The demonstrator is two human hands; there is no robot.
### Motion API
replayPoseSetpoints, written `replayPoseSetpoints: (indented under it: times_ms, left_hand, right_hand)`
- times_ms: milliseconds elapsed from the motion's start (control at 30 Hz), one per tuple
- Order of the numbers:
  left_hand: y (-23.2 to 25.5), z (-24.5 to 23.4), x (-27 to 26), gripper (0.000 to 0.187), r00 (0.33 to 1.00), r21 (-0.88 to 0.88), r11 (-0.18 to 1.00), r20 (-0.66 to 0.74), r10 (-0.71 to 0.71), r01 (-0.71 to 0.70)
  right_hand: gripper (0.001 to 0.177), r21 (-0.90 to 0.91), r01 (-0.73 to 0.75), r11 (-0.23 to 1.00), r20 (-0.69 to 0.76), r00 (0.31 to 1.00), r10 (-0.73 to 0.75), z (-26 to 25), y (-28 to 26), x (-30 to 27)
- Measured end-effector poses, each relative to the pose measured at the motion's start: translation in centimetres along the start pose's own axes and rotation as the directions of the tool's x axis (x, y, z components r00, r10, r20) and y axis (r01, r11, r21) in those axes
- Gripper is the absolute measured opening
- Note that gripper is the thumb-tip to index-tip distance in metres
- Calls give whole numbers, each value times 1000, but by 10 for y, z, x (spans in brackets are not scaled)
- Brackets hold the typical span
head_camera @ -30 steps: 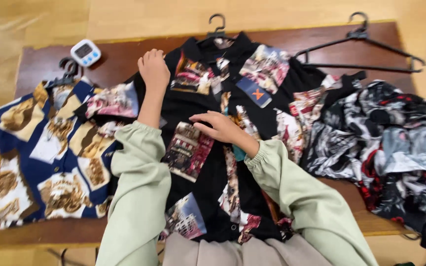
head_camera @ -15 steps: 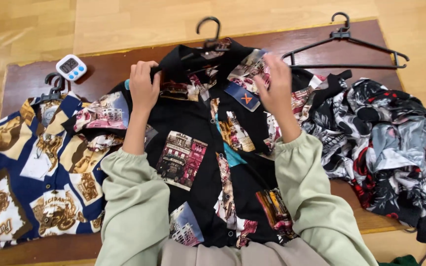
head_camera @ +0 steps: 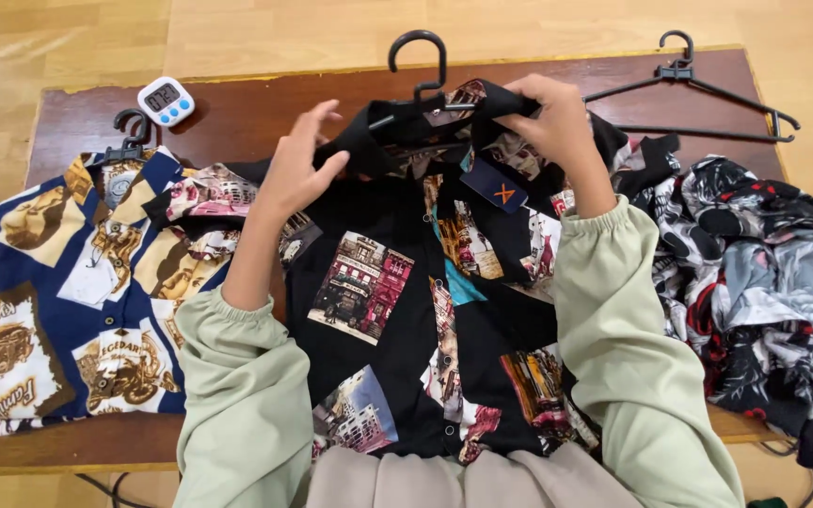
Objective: The person removes a black patterned shirt from a hanger and folds it on a wooden table. They smooth the fabric, fold the sleeves inward, and fold the shirt in half multiple times to create a compact bundle.
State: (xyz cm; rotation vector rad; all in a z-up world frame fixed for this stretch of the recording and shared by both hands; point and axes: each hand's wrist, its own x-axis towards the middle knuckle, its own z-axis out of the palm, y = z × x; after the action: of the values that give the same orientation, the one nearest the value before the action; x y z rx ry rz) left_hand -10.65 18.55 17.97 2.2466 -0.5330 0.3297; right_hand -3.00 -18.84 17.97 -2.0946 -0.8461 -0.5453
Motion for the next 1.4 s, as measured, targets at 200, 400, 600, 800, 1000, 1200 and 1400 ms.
replayPoseSetpoints:
  times_ms: [200, 400, 600, 800, 1000, 1200, 1400]
  left_hand:
    - [14, 7, 18, 20, 978, -21, 990, -154, 138, -143]
    - [58, -3, 16, 23, 931, 76, 970, -272, 242, -230]
    - [40, -27, -5, 30, 984, 27, 990, -108, 141, -139]
    - [29, -66, -42, 21, 995, -20, 1000, -100, -6, 4]
    - [74, -60, -27, 34, 966, 206, 959, -127, 225, -196]
    - [99, -40, 4, 25, 956, 75, 965, -138, 258, -250]
    - [126, -11, 13, 22, 860, 281, 908, -323, 395, -312]
  right_hand:
    - [26, -99, 66, 993, -82, 994, -74, -3, -51, 5]
    - [22, -82, 91, 992, 84, 993, -84, -18, -77, 3]
    - [25, -172, 165, 971, -12, 986, -169, -42, -65, -2]
    - [21, -23, 92, 995, -60, 994, -93, -70, -39, -11]
    - [30, -12, 118, 993, -36, 992, -119, -60, -59, -7]
    - [25, -46, 136, 990, -95, 986, -140, -50, -85, -5]
    - [22, -91, 164, 982, -236, 955, -182, -34, -89, -12]
